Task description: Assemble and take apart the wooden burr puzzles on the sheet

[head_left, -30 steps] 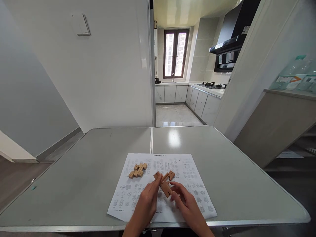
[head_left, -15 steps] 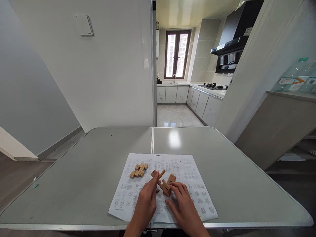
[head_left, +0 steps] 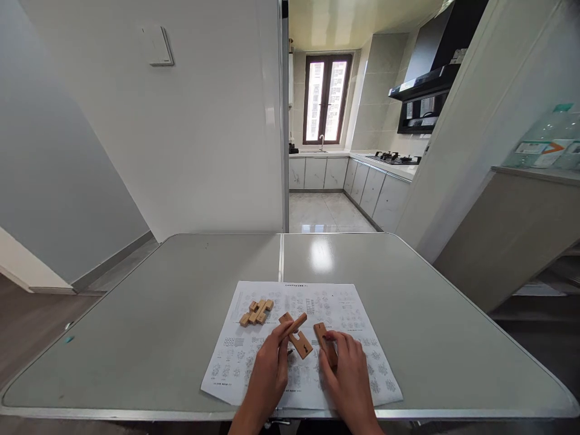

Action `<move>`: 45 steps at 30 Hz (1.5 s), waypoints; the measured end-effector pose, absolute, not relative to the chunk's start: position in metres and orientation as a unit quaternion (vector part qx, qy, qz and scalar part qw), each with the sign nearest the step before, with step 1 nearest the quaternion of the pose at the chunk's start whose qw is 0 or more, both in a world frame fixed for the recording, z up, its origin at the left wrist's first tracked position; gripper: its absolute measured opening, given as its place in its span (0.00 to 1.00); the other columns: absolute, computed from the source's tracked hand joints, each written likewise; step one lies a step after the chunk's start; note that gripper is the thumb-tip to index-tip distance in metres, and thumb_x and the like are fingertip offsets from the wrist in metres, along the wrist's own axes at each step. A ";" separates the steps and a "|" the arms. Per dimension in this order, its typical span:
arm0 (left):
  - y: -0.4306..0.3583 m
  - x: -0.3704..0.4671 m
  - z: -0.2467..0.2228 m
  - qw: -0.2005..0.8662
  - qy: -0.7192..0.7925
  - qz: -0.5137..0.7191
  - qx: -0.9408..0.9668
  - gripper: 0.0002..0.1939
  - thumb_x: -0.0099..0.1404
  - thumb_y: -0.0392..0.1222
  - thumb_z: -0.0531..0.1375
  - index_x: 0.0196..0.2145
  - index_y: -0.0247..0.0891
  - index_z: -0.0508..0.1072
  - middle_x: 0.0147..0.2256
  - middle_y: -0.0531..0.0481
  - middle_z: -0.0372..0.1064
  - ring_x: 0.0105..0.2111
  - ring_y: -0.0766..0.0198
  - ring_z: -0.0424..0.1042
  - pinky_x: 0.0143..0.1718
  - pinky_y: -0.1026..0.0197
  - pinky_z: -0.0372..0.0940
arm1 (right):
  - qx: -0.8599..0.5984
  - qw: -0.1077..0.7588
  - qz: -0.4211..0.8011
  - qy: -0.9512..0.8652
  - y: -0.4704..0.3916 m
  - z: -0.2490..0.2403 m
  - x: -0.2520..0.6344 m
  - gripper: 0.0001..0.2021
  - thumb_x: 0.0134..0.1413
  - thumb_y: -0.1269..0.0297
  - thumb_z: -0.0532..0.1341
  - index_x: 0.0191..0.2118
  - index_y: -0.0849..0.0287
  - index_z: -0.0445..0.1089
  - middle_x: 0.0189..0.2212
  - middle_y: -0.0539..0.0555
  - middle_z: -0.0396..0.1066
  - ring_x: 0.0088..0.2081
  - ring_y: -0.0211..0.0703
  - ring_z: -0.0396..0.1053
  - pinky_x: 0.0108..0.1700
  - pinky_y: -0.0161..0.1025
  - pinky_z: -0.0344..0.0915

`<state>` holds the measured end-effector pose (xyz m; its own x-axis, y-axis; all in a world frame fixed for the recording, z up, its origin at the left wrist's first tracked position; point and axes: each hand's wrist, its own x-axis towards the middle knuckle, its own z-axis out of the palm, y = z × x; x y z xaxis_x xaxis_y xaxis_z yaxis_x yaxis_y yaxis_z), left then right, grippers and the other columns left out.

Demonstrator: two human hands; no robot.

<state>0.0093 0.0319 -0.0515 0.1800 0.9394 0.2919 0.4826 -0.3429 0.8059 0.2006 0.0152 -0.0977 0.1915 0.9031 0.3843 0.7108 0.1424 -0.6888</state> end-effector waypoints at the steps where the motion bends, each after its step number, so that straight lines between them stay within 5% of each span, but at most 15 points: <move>1: 0.032 0.010 -0.052 0.289 0.500 0.405 0.709 0.17 0.79 0.45 0.47 0.61 0.48 0.63 0.57 0.44 0.74 0.55 0.53 0.76 0.52 0.50 0.73 | -0.643 0.422 0.117 -0.628 0.015 -0.098 0.201 0.12 0.65 0.61 0.58 0.52 0.53 0.67 0.48 0.58 0.71 0.50 0.59 0.68 0.51 0.55 0.66; 11: 0.032 0.010 -0.052 0.303 0.511 0.402 0.697 0.13 0.78 0.46 0.48 0.57 0.46 0.62 0.55 0.42 0.74 0.55 0.53 0.75 0.53 0.50 0.71 | -0.587 0.453 0.230 -0.631 0.012 -0.092 0.203 0.14 0.71 0.56 0.52 0.52 0.51 0.71 0.46 0.58 0.72 0.48 0.54 0.72 0.49 0.48 0.71; 17: 0.030 0.011 -0.047 0.329 0.511 0.391 0.692 0.21 0.79 0.48 0.47 0.67 0.48 0.54 0.61 0.43 0.70 0.61 0.53 0.71 0.58 0.49 0.68 | -0.576 0.482 0.261 -0.606 0.010 -0.081 0.203 0.16 0.70 0.49 0.54 0.42 0.52 0.74 0.44 0.57 0.72 0.43 0.51 0.74 0.45 0.44 0.72; 22: 0.030 0.011 -0.045 0.335 0.512 0.373 0.697 0.28 0.79 0.49 0.46 0.72 0.49 0.46 0.58 0.42 0.73 0.56 0.53 0.75 0.56 0.49 0.69 | -0.560 0.508 0.383 -0.531 0.008 -0.072 0.207 0.22 0.67 0.41 0.55 0.47 0.54 0.73 0.33 0.54 0.73 0.35 0.49 0.72 0.40 0.41 0.69; 25: 0.030 0.011 -0.046 0.327 0.496 0.377 0.710 0.27 0.79 0.48 0.48 0.72 0.48 0.49 0.57 0.41 0.74 0.58 0.52 0.73 0.58 0.49 0.67 | -0.549 0.533 0.452 -0.458 0.006 -0.068 0.210 0.24 0.63 0.37 0.58 0.47 0.54 0.72 0.26 0.48 0.67 0.26 0.43 0.64 0.32 0.38 0.65; 31: 0.027 0.012 -0.040 0.368 0.452 0.343 0.737 0.26 0.79 0.46 0.48 0.71 0.47 0.53 0.57 0.41 0.73 0.56 0.53 0.74 0.58 0.50 0.68 | -0.501 0.585 0.540 -0.339 0.004 -0.069 0.214 0.23 0.59 0.35 0.61 0.38 0.53 0.69 0.26 0.45 0.57 0.26 0.38 0.57 0.28 0.33 0.62; 37: 0.026 0.011 -0.030 0.426 0.419 0.293 0.747 0.25 0.79 0.47 0.50 0.70 0.49 0.54 0.54 0.44 0.75 0.55 0.53 0.74 0.60 0.49 0.66 | -0.466 0.548 0.573 -0.392 0.003 -0.066 0.219 0.25 0.60 0.34 0.59 0.37 0.55 0.70 0.21 0.43 0.50 0.23 0.35 0.45 0.23 0.32 0.50; 45: 0.025 0.011 -0.031 0.452 0.387 0.298 0.746 0.25 0.77 0.45 0.53 0.69 0.51 0.59 0.62 0.43 0.69 0.61 0.51 0.70 0.62 0.46 0.65 | -0.439 0.523 0.599 -0.417 0.000 -0.064 0.224 0.26 0.59 0.36 0.61 0.40 0.57 0.75 0.22 0.44 0.50 0.23 0.34 0.46 0.23 0.33 0.48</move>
<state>0.0108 0.0250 -0.0308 0.5232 0.8469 0.0951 0.3082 -0.2920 0.9054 0.2243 0.0002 -0.0635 -0.0667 0.9937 -0.0904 -0.2606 -0.1048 -0.9598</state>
